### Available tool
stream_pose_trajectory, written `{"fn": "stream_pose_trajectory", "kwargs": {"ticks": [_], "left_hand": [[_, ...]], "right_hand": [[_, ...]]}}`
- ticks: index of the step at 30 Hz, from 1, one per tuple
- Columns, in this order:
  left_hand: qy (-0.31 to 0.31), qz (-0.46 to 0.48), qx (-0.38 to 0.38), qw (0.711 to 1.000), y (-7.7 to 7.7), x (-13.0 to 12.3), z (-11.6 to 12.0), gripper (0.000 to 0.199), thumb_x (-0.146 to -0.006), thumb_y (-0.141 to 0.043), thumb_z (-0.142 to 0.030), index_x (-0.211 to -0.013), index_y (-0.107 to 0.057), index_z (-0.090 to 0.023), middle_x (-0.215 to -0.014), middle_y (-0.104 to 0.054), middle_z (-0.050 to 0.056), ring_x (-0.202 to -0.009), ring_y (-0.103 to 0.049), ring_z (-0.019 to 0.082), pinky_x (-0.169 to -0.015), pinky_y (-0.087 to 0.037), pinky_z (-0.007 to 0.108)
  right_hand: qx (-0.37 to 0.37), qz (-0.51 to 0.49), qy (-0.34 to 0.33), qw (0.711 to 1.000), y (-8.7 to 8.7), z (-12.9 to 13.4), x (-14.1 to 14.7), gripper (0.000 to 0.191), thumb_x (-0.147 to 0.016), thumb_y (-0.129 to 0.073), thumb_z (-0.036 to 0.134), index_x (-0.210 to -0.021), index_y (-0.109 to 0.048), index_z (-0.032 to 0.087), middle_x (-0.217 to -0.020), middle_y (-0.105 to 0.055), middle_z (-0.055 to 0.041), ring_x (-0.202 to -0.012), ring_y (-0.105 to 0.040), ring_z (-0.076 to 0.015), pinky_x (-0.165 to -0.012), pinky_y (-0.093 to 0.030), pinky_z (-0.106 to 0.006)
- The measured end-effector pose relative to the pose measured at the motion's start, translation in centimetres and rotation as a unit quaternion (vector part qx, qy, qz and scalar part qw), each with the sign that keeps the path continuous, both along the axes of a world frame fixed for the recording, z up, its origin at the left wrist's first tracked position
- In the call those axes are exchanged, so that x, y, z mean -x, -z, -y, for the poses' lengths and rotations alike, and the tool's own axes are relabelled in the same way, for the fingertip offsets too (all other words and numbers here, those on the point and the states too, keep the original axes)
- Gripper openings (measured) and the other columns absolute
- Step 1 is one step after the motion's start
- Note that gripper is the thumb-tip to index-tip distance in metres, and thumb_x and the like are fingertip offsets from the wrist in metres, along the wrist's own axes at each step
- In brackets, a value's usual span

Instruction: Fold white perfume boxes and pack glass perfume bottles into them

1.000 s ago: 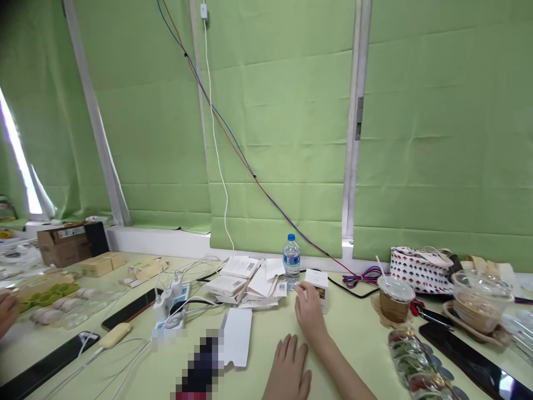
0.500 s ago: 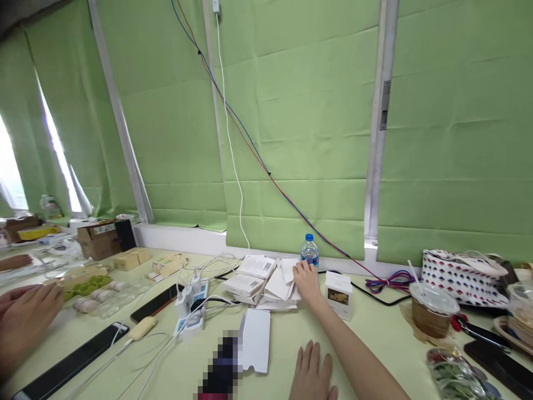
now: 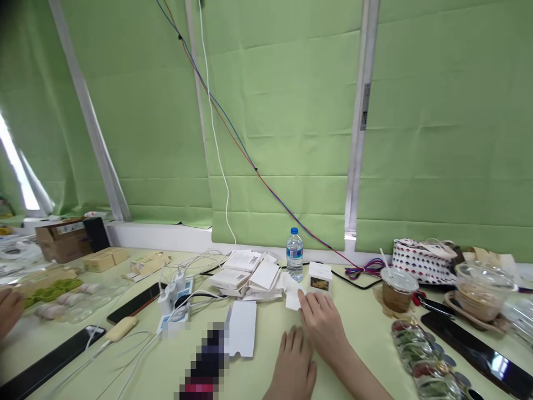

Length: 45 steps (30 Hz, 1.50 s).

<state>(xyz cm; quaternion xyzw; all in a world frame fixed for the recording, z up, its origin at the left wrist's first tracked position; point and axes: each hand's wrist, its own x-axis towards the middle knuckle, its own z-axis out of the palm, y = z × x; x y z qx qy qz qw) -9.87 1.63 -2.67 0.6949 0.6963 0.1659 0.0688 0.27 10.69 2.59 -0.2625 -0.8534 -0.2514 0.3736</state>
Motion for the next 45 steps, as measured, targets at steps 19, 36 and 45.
{"fn": "stream_pose_trajectory", "kwargs": {"ticks": [19,36,45], "left_hand": [[-0.17,-0.055,-0.078,0.981,4.6,2.0,-1.6,0.044,-0.087,-0.036,-0.013,-0.124,-0.06,-0.01,-0.126,-0.06,0.024,-0.116,-0.055,0.043,-0.09,-0.042,0.061],[-0.179,-0.124,-0.004,0.976,2.7,-0.1,-0.7,0.046,-0.085,-0.044,-0.007,-0.13,-0.053,-0.005,-0.133,-0.051,0.03,-0.121,-0.049,0.044,-0.091,-0.043,0.059],[-0.009,0.259,-0.107,0.96,-2.1,1.1,-1.0,0.037,-0.083,-0.049,-0.029,-0.116,-0.062,-0.017,-0.116,-0.067,0.012,-0.106,-0.06,0.029,-0.09,-0.048,0.041]], "right_hand": [[0.386,-0.074,-0.055,0.918,-6.8,-3.9,16.1,0.068,-0.079,-0.06,0.036,-0.138,-0.037,0.012,-0.132,-0.051,-0.0178,-0.124,-0.043,-0.0326,-0.098,-0.036,-0.044],[0.517,-0.215,-0.193,0.806,-7.6,-3.4,17.1,0.075,-0.082,-0.057,0.041,-0.144,-0.024,0.013,-0.147,-0.032,-0.0184,-0.136,-0.025,-0.0318,-0.109,-0.023,-0.048],[0.813,-0.355,-0.313,0.34,-2.8,3.1,-0.4,0.049,-0.092,-0.039,0.049,-0.115,-0.058,0.01,-0.088,-0.075,-0.0131,-0.065,-0.071,-0.019,-0.052,-0.057,-0.027]]}}
